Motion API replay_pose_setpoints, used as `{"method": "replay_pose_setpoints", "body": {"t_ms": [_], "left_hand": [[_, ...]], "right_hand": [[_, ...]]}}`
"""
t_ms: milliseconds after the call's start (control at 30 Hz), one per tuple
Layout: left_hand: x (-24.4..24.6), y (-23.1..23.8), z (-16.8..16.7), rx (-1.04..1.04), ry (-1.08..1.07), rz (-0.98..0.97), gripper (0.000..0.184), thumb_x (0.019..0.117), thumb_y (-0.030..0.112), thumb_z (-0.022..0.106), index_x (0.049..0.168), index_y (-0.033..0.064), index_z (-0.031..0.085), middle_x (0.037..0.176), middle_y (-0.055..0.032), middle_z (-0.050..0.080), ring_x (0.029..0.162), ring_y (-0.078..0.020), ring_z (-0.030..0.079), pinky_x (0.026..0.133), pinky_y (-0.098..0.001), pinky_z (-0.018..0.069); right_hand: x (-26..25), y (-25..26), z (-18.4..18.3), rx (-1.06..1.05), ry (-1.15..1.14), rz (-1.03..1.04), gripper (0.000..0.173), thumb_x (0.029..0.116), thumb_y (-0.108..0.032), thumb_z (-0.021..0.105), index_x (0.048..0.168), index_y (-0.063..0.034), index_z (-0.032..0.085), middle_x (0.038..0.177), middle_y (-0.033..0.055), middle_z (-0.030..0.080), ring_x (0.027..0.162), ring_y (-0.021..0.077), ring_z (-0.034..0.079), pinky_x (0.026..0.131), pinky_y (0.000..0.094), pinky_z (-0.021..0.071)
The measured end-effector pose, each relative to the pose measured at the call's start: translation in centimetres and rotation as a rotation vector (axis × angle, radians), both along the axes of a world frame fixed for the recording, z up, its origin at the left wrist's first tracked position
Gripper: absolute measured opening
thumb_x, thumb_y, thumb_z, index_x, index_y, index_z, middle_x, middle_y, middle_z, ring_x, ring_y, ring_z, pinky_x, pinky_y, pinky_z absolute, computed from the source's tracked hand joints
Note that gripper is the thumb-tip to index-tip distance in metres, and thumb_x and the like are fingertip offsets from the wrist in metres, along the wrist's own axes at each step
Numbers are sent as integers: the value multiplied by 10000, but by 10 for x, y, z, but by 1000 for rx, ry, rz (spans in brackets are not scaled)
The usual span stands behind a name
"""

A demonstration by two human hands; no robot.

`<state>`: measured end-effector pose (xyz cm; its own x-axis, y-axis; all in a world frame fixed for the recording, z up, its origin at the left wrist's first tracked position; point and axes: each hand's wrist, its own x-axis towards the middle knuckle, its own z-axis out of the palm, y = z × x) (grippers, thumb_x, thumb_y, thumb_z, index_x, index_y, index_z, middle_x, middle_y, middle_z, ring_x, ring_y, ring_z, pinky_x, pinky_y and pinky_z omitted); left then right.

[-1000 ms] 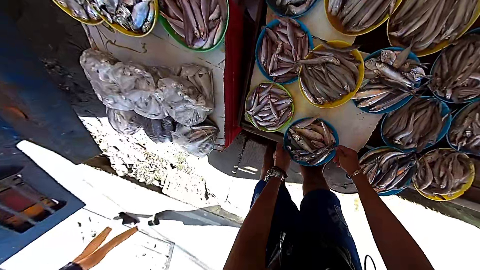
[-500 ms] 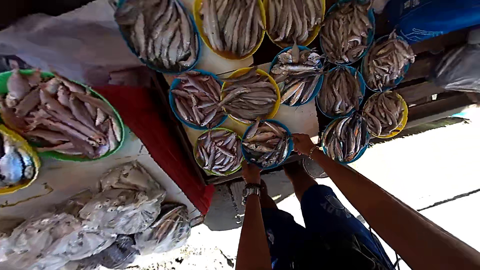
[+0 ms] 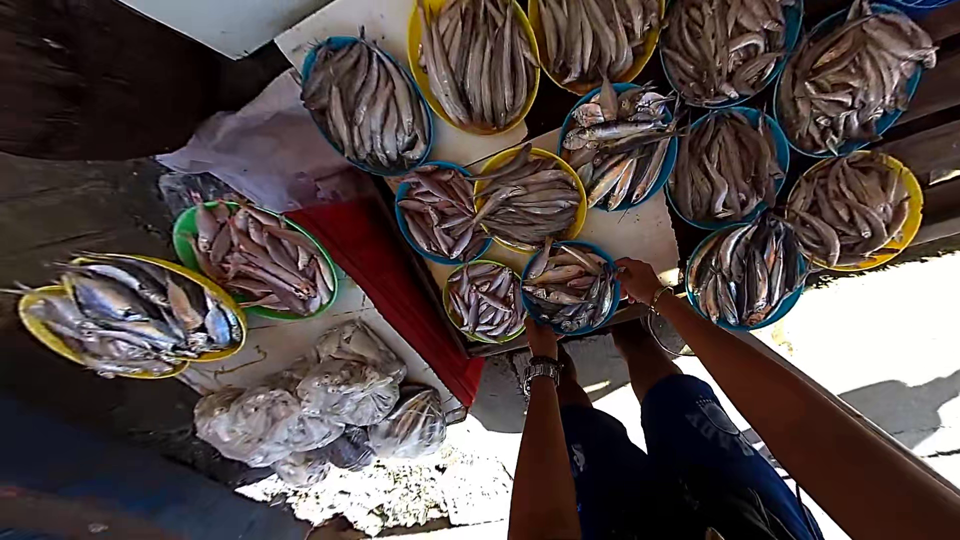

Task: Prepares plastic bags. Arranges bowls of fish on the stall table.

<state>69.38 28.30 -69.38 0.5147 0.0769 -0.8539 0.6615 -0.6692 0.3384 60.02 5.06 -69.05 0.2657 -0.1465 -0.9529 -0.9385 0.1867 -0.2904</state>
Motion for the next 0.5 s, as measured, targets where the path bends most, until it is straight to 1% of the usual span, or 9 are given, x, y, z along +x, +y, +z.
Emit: {"method": "replay_pose_setpoints", "body": {"t_ms": [33,67,133,200,233,333,400,433,500], "left_hand": [[0,0,-1,-14,14,33,549,1001,-88,474,1526,-16,332,1386,-321,510,1080,-405,640,804,-545,577],[1,1,-3,-27,19,63,569,974,-117,493,1516,-13,354,1374,-310,523,1065,-392,643,783,-532,580],[2,3,-2,-56,27,114,602,913,-176,516,1481,-13,399,1308,-280,564,986,-339,651,723,-479,576],[4,4,0,-68,37,124,626,888,-205,521,1474,-20,403,1282,-279,574,967,-333,654,720,-481,578],[4,4,1,-69,34,121,632,883,-209,520,1475,-21,402,1274,-279,578,956,-328,657,716,-477,577],[2,6,-1,-73,14,108,608,875,-204,522,1449,-32,414,1228,-273,594,925,-316,659,705,-461,577],[4,6,-1,-66,28,109,613,874,-203,533,1451,-32,420,1240,-276,592,947,-321,656,723,-467,577],[5,6,-1,-64,37,106,615,871,-205,538,1450,-31,423,1242,-276,591,947,-323,653,723,-470,574],[8,8,-4,-76,49,90,635,861,-205,539,1460,-29,420,1247,-276,592,947,-326,658,723,-474,579]], "right_hand": [[1,-2,-2,-4,-7,10,366,1110,-164,451,1443,-28,520,906,184,673,652,210,631,644,347,545],[1,-4,-3,-10,-19,25,344,1103,-143,457,1409,-12,546,923,189,671,672,217,635,663,357,550],[3,-7,-4,-28,-41,71,308,1090,-117,465,1336,20,592,963,202,678,724,239,650,710,382,556],[6,-9,-3,-39,-52,149,303,1081,-112,464,1302,40,605,1017,226,688,811,290,684,787,439,565],[8,-10,-2,-42,-54,185,300,1079,-115,465,1293,41,607,1021,228,687,825,300,686,801,452,563],[14,-19,2,-23,-60,269,276,1068,-134,502,1249,36,622,985,212,682,792,281,669,764,438,553],[21,-30,1,-2,-71,308,284,1069,-179,527,1226,26,646,965,209,684,772,278,655,758,449,543],[28,-35,1,2,-75,287,296,1075,-201,532,1239,14,651,940,197,681,735,256,637,730,426,538],[43,-40,-2,-3,-95,131,305,1088,-223,532,1289,-26,649,817,136,658,595,161,545,593,323,476]]}}
